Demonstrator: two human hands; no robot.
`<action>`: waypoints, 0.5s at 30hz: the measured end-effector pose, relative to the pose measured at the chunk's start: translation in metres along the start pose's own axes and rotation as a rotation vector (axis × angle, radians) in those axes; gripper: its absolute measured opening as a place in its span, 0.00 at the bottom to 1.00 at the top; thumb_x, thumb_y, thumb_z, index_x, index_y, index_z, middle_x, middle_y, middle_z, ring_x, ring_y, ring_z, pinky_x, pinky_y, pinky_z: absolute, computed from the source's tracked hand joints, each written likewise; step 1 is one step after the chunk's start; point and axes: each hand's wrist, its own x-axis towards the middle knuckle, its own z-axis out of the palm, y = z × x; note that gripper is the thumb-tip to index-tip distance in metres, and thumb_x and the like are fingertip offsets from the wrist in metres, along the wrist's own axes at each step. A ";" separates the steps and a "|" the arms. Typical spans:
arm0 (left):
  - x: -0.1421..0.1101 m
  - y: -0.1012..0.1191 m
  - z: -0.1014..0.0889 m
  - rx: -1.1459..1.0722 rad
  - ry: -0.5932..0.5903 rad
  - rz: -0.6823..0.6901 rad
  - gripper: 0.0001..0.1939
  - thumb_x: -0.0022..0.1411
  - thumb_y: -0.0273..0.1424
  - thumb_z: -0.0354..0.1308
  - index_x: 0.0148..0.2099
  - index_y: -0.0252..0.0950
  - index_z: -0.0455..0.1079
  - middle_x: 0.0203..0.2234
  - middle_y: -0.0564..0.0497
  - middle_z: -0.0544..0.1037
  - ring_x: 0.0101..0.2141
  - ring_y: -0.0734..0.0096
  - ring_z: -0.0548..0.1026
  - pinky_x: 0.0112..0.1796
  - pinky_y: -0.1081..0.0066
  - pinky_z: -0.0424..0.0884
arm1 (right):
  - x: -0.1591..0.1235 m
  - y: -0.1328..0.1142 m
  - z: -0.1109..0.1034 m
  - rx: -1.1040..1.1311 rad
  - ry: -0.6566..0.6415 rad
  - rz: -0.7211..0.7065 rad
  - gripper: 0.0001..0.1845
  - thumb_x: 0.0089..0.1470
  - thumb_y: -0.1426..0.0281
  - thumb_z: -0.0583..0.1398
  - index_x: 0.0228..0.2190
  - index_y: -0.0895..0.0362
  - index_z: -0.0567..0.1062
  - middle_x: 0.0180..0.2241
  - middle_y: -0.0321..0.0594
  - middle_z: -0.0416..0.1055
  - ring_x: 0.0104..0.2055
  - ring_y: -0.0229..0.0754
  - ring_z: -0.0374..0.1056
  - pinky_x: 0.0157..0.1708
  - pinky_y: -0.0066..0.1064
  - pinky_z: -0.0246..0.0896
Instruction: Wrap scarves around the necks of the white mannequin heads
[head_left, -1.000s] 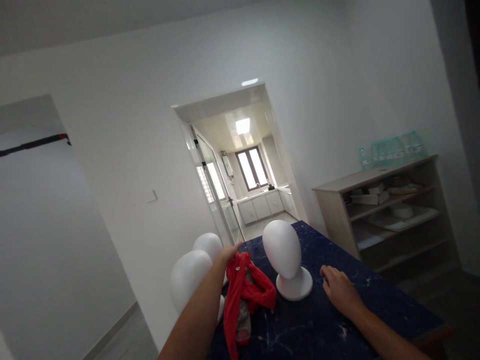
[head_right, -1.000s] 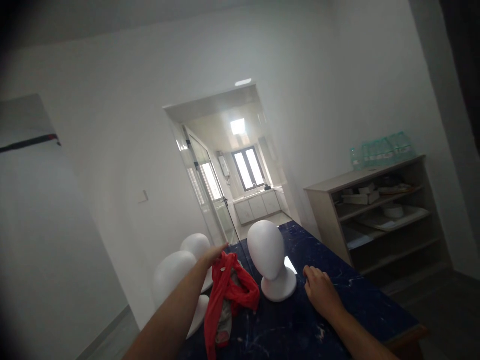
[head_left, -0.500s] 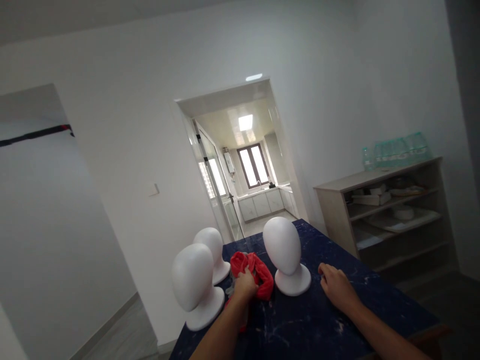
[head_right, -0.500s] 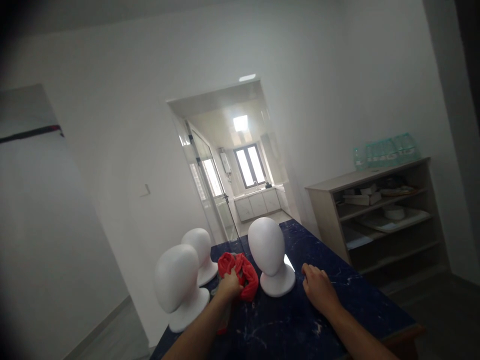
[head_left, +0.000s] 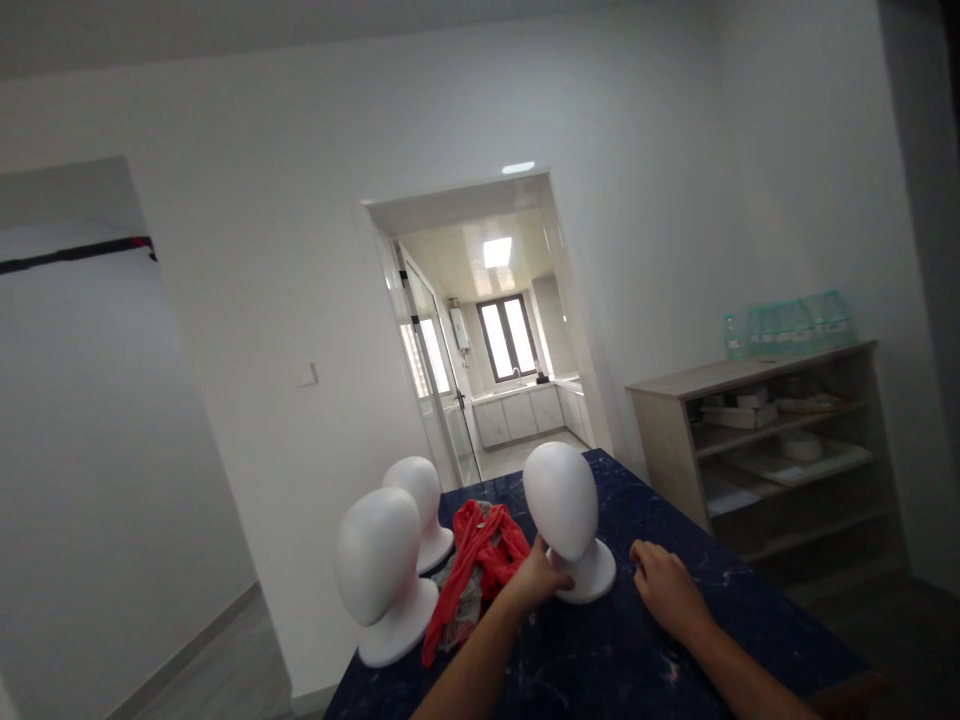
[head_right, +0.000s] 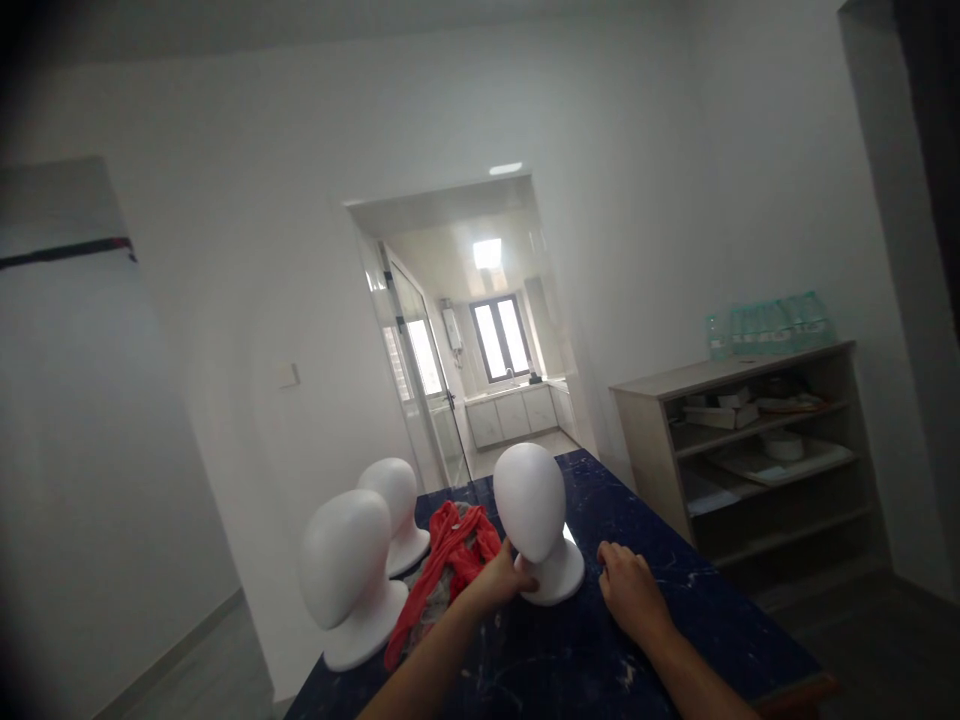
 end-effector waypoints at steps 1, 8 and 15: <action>-0.002 0.003 0.014 -0.048 0.020 -0.005 0.50 0.38 0.22 0.79 0.65 0.28 0.68 0.54 0.36 0.81 0.54 0.52 0.80 0.58 0.62 0.73 | 0.000 0.001 0.000 -0.006 -0.001 -0.005 0.12 0.61 0.79 0.53 0.38 0.53 0.73 0.38 0.40 0.77 0.45 0.47 0.73 0.45 0.36 0.53; -0.007 0.028 0.067 -0.372 0.393 -0.007 0.49 0.40 0.31 0.79 0.65 0.36 0.67 0.61 0.36 0.76 0.61 0.47 0.75 0.63 0.59 0.67 | 0.000 0.013 0.005 -0.033 -0.028 -0.027 0.12 0.61 0.79 0.53 0.37 0.53 0.72 0.38 0.40 0.77 0.44 0.47 0.74 0.45 0.36 0.55; -0.090 0.025 0.000 -0.523 0.238 -0.030 0.44 0.39 0.43 0.79 0.59 0.35 0.74 0.54 0.36 0.83 0.55 0.42 0.80 0.57 0.53 0.76 | 0.001 0.022 0.011 0.009 -0.025 -0.032 0.10 0.61 0.77 0.52 0.37 0.53 0.72 0.38 0.41 0.78 0.43 0.47 0.75 0.44 0.37 0.57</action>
